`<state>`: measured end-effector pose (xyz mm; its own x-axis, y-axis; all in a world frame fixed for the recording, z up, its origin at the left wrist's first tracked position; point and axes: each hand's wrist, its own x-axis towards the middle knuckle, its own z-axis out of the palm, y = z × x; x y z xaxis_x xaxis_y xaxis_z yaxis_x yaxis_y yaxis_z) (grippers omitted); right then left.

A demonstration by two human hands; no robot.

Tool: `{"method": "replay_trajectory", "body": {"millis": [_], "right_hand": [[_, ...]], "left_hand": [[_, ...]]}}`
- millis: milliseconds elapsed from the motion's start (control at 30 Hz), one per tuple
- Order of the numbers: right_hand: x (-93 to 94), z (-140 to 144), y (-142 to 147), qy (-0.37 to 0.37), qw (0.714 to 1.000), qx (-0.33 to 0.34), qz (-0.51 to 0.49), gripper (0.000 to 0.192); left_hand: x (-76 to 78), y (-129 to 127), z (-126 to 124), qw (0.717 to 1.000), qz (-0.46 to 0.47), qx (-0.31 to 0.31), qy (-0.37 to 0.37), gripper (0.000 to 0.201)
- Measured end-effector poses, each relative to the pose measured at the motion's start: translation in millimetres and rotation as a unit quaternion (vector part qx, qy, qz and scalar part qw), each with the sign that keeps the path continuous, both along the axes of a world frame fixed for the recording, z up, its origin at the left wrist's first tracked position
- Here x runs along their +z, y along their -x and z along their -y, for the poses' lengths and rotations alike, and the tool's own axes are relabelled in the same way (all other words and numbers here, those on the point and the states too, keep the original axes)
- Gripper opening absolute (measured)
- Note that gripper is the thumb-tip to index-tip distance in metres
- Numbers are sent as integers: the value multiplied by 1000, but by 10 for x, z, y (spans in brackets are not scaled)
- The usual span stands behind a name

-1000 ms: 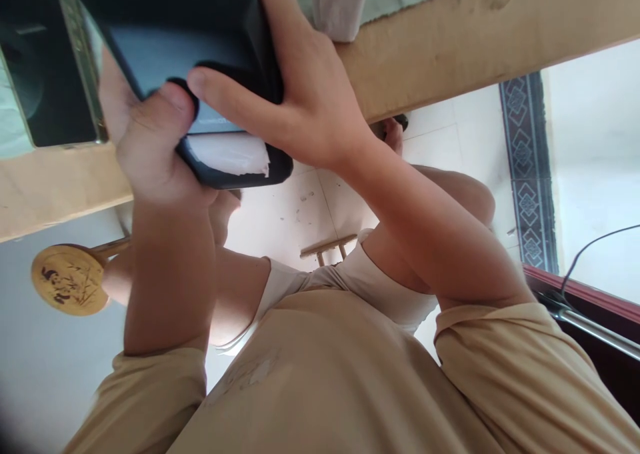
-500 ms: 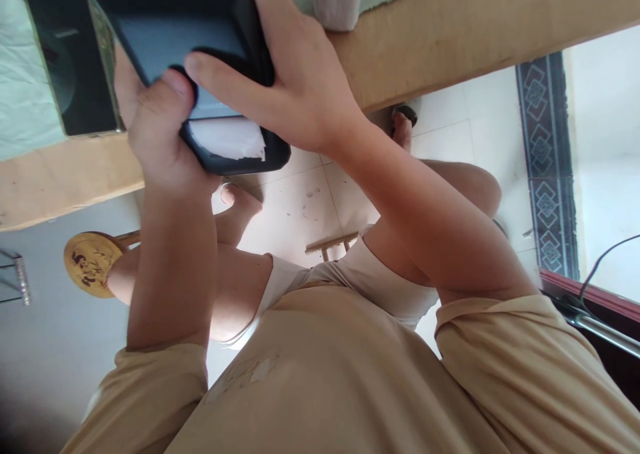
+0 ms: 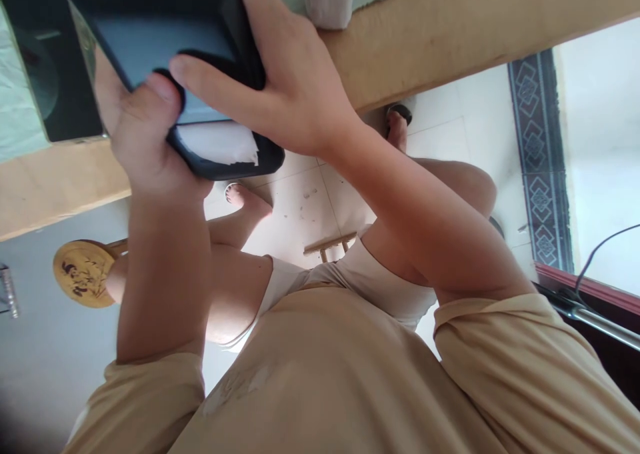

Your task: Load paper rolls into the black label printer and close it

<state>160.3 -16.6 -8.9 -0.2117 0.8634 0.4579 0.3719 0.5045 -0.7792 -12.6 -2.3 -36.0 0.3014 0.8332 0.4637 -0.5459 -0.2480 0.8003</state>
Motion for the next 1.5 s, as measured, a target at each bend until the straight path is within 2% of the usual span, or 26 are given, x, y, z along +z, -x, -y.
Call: {"method": "replay_trajectory", "body": {"millis": [100,167,233,367,433,633,767,867,967,1133,1267,1400,1500], "right_hand": [[22,24,5,29,1000,-1,-5,81],[41,36,11,42,999,-5,-4,83],[62,41,17,48,999,-13,3,82],[76,49,18,48,998,-29,27,83],[61,55,14,37,999,-25,27,84],[7,48,-10,7,1000,-6,18,84],[22,27,-20,8,1000,-5,10,87],[35,32,-3,15,1000,-11,14,86],[41,49,21,34,999,-30,11,83],[36,59,17,42,999,-29,12,81],[14,51,-1,22,999,-24,24,83],[-2,42,-5,18,999,-26,24,80],[-10,41,-5,13,999,-24,21,75]], "left_hand": [[5,16,-5,999,-3,16,35,30],[22,13,8,999,-11,10,34,33],[29,10,11,1000,-26,6,9,41],[5,17,-12,996,-20,-37,-74,29],[-8,25,-22,994,-11,-52,-90,38],[-11,23,-14,997,-35,-25,-68,36],[50,-25,50,997,-8,-38,-66,40],[103,-55,90,998,-14,-26,-53,31],[105,-57,69,998,-33,-13,-46,30],[48,-39,16,996,-35,-21,-84,46],[20,-45,17,997,-35,-9,-74,49],[-13,-54,-15,994,-32,-13,-100,51],[32,-68,36,997,-27,2,-68,52]]}}
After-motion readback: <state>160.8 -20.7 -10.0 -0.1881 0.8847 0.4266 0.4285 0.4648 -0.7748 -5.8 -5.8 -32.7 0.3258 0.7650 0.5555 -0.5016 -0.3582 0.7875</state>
